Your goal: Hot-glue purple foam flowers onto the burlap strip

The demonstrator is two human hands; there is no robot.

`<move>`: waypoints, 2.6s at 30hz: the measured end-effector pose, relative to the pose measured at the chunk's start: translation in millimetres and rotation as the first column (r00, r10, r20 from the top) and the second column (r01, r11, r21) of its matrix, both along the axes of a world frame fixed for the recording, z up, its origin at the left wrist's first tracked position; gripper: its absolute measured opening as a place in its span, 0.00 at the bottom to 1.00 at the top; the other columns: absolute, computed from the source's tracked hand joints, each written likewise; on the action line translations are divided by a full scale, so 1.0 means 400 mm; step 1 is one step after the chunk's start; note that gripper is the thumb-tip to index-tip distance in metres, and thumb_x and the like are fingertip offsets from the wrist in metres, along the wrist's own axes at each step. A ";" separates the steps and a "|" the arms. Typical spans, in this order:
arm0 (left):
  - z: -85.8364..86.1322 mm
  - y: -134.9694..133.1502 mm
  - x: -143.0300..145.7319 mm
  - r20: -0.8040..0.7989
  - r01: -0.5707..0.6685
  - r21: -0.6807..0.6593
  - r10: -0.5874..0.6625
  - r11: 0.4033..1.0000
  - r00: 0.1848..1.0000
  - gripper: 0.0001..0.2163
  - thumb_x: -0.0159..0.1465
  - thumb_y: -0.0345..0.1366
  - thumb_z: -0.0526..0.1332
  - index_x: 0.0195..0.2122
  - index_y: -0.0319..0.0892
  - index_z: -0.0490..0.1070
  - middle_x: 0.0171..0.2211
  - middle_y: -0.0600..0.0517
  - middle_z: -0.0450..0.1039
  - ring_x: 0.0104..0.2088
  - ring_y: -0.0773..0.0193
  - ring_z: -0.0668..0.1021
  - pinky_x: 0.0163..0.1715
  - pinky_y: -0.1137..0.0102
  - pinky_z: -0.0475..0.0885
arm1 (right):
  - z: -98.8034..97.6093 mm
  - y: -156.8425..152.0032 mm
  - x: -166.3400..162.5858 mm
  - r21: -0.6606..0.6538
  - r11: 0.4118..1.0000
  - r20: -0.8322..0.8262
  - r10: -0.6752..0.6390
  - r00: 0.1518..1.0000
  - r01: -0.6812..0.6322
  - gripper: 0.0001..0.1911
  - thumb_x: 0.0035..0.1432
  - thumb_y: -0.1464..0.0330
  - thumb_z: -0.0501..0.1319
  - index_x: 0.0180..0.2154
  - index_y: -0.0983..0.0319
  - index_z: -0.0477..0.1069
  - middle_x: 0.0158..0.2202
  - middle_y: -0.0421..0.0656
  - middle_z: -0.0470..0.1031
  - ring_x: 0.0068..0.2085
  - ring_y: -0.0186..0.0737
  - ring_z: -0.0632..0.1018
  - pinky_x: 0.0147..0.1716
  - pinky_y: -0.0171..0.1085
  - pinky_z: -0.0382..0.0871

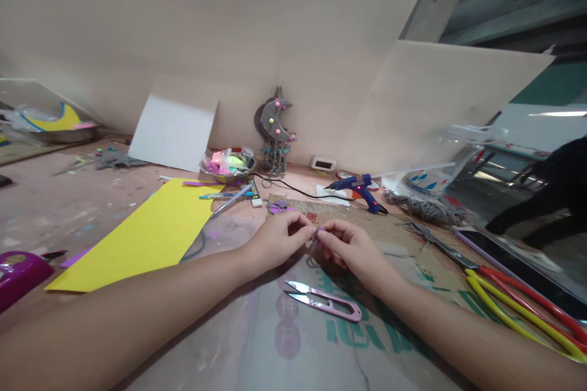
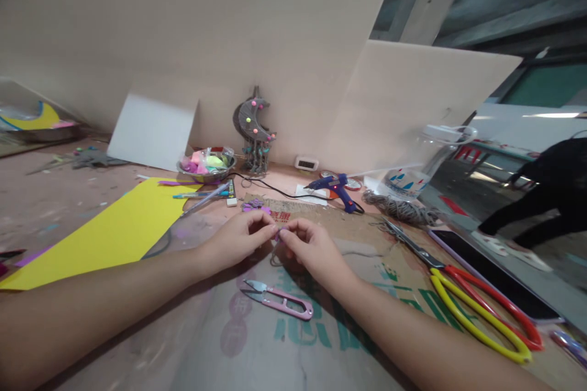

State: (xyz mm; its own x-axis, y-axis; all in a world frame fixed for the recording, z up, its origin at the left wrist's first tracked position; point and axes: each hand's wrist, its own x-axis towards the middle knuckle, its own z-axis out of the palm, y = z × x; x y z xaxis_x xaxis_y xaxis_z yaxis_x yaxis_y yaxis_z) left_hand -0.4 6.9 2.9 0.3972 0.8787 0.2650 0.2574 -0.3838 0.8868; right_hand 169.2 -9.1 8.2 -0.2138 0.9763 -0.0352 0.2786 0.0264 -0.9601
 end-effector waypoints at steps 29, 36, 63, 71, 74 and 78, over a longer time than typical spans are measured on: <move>-0.007 0.011 -0.002 0.122 0.004 -0.035 0.000 0.999 0.993 0.14 0.61 0.43 0.50 0.29 0.38 0.69 0.25 0.53 0.68 0.26 0.68 0.68 0.24 0.76 0.61 | 0.000 0.000 0.007 0.207 0.977 0.160 -0.084 0.984 0.050 0.15 0.52 0.57 0.57 0.31 0.63 0.69 0.19 0.36 0.67 0.18 0.29 0.65 0.17 0.30 0.58; 0.011 -0.005 0.000 0.114 -0.007 -0.132 0.022 0.991 0.993 0.11 0.58 0.42 0.55 0.29 0.39 0.69 0.21 0.55 0.67 0.21 0.71 0.68 0.23 0.75 0.63 | 0.006 -0.005 0.003 0.249 0.968 0.233 -0.069 0.970 0.009 0.14 0.54 0.58 0.56 0.30 0.63 0.69 0.22 0.37 0.69 0.19 0.28 0.65 0.18 0.30 0.58; -0.014 0.030 -0.005 0.374 -0.099 -0.261 0.196 0.960 0.906 0.14 0.61 0.45 0.51 0.29 0.38 0.64 0.23 0.54 0.62 0.23 0.71 0.68 0.21 0.76 0.64 | 0.001 -0.003 0.006 0.178 0.981 0.125 -0.100 0.987 0.077 0.15 0.53 0.56 0.57 0.32 0.63 0.68 0.19 0.35 0.65 0.18 0.29 0.64 0.17 0.30 0.56; -0.017 0.028 -0.011 0.174 -0.122 -0.091 0.136 0.988 0.975 0.12 0.57 0.43 0.56 0.30 0.38 0.68 0.27 0.52 0.69 0.28 0.68 0.70 0.27 0.74 0.65 | 0.006 -0.005 0.002 0.163 0.985 0.114 -0.080 0.990 0.061 0.16 0.53 0.56 0.56 0.33 0.64 0.68 0.20 0.37 0.65 0.19 0.28 0.63 0.16 0.29 0.56; -0.012 0.026 -0.012 0.161 -0.130 -0.084 0.143 0.988 0.977 0.12 0.57 0.43 0.56 0.30 0.38 0.67 0.25 0.53 0.67 0.27 0.68 0.70 0.27 0.74 0.64 | 0.007 -0.006 0.002 0.158 0.986 0.110 -0.074 0.991 0.056 0.16 0.53 0.56 0.56 0.33 0.63 0.68 0.21 0.37 0.66 0.19 0.28 0.64 0.16 0.29 0.57; -0.009 0.022 -0.011 0.200 -0.120 -0.077 0.133 0.990 0.971 0.14 0.61 0.44 0.51 0.25 0.39 0.63 0.23 0.54 0.64 0.25 0.68 0.68 0.25 0.74 0.63 | 0.005 -0.006 0.003 0.158 0.985 0.106 -0.085 0.991 0.068 0.16 0.53 0.55 0.57 0.32 0.62 0.67 0.20 0.35 0.65 0.18 0.29 0.64 0.16 0.29 0.57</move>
State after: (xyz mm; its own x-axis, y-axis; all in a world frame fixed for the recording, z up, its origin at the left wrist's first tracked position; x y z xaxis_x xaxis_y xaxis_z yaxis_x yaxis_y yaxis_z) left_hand -4.8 15.7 -0.8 0.2253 0.9360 0.2703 0.1108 -0.3003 0.9474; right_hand 170.6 -11.5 10.1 -0.1416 0.9852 0.0968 0.3913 0.1455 -0.9087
